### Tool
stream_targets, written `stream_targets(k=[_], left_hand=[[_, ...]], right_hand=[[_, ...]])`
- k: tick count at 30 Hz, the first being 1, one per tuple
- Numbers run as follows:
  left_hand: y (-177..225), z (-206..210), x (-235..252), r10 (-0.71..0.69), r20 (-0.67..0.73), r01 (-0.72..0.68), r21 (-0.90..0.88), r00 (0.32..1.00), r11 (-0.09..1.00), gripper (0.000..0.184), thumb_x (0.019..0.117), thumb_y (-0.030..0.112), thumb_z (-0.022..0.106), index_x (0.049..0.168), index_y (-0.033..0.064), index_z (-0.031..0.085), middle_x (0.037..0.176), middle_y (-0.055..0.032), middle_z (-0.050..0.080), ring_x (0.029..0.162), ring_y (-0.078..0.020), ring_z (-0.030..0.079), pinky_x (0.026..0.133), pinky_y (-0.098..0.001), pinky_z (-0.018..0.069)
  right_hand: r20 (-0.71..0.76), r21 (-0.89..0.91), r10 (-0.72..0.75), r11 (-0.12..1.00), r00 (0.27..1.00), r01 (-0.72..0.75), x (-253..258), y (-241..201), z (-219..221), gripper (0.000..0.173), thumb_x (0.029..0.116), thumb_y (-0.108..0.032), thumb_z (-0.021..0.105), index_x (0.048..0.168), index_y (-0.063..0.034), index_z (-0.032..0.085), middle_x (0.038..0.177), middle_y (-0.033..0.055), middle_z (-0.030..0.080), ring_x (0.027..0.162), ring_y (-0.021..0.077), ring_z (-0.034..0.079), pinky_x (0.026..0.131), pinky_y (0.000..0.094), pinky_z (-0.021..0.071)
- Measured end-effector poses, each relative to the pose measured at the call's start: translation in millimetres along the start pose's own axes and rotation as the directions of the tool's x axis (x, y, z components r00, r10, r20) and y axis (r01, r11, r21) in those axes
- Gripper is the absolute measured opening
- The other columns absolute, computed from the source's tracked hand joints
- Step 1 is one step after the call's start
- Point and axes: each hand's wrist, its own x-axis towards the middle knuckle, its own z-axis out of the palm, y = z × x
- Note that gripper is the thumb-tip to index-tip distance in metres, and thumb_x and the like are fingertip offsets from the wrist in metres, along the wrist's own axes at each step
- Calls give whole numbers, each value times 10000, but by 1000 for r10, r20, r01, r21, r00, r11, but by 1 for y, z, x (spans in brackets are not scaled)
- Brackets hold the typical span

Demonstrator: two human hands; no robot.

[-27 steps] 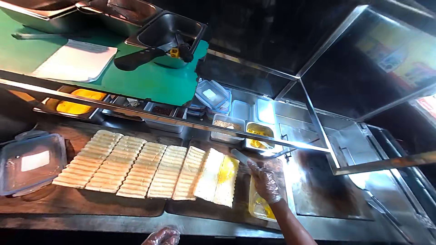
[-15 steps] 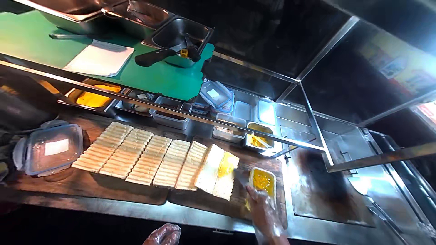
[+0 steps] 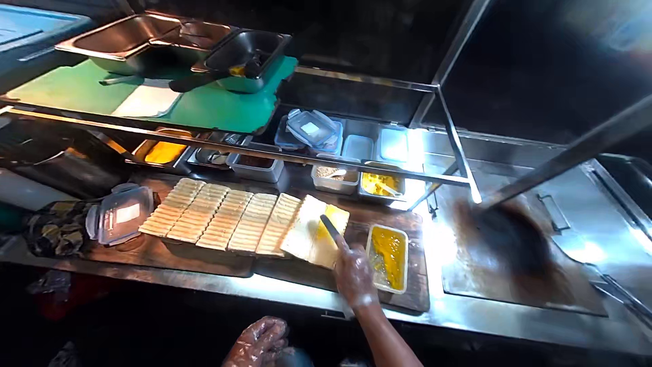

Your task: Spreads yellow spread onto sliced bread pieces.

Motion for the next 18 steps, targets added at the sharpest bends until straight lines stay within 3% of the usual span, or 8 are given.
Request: stream_targets(k=[3, 6, 8, 10, 12, 15, 16, 18], left_hand=[[15, 27, -6, 14, 95, -23, 93, 995, 995, 242, 1019, 171, 587, 1188, 19, 668, 1117, -139, 730, 971, -254, 732, 854, -425, 617], [30, 50, -3, 67, 103, -63, -44, 992, 997, 260, 1019, 196, 559, 1154, 4, 671, 1079, -164, 735, 944, -286, 735, 843, -442, 620], [27, 66, 9, 2, 110, 15, -157, 994, 987, 266, 1015, 217, 551, 1120, 10, 681, 1040, -177, 735, 898, -298, 734, 790, -443, 622], [31, 86, 19, -54, 135, 86, -237, 989, 968, 265, 1024, 227, 544, 1114, 19, 681, 1021, -177, 733, 876, -302, 730, 764, -448, 621], [43, 106, 24, -109, 178, 161, -311, 978, 937, 304, 1050, 262, 530, 1185, 19, 653, 1045, -186, 728, 887, -314, 734, 768, -470, 625], [57, 138, 30, -160, 292, 285, -460, 943, 841, 435, 1083, 364, 454, 1336, 27, 561, 1164, -209, 691, 974, -350, 720, 818, -511, 609], [55, 147, 33, -158, 315, 307, -508, 936, 805, 470, 1091, 388, 430, 1374, 26, 530, 1201, -218, 676, 1014, -362, 709, 842, -522, 599], [54, 166, 40, -164, 297, 314, -582, 941, 750, 493, 1097, 414, 401, 1386, 28, 504, 1238, -227, 654, 1059, -372, 689, 871, -540, 576]], right_hand=[[113, -70, 11, 998, 993, -4, -23, -1, 9, 439, 1046, -248, 451, 1469, -259, 569, 1308, 196, 637, 1177, 349, 649, 951, 505, 570], [141, 12, 22, 1000, 990, -24, -65, 2, -6, 423, 1068, -310, 420, 1458, -318, 585, 1321, 149, 642, 1177, 297, 653, 948, 479, 577], [81, 48, 15, 999, 997, -19, -45, 5, -5, 416, 1072, -305, 433, 1458, -304, 588, 1292, 143, 661, 1169, 280, 659, 974, 451, 570], [113, 1, -32, 999, 993, 32, -23, 10, -2, 426, 1059, -261, 457, 1466, -293, 578, 1282, 161, 657, 1186, 301, 643, 992, 461, 551], [166, -66, -46, 996, 985, 57, -44, 22, -17, 430, 1053, -257, 458, 1457, -346, 574, 1313, 121, 659, 1209, 283, 640, 1000, 478, 550], [-122, -131, -106, 987, 987, 90, -74, 81, -60, 356, 990, -156, 568, 1289, -260, 731, 1099, 101, 753, 1014, 267, 727, 897, 482, 604], [-138, -178, -116, 980, 984, 91, -68, 102, -79, 337, 1001, -158, 564, 1280, -238, 735, 1075, 106, 760, 974, 276, 739, 864, 500, 613], [75, -366, -7, 930, 997, 34, -40, 122, -118, 360, 1039, -220, 510, 1349, -290, 679, 1101, 113, 739, 980, 307, 722, 850, 551, 582]])
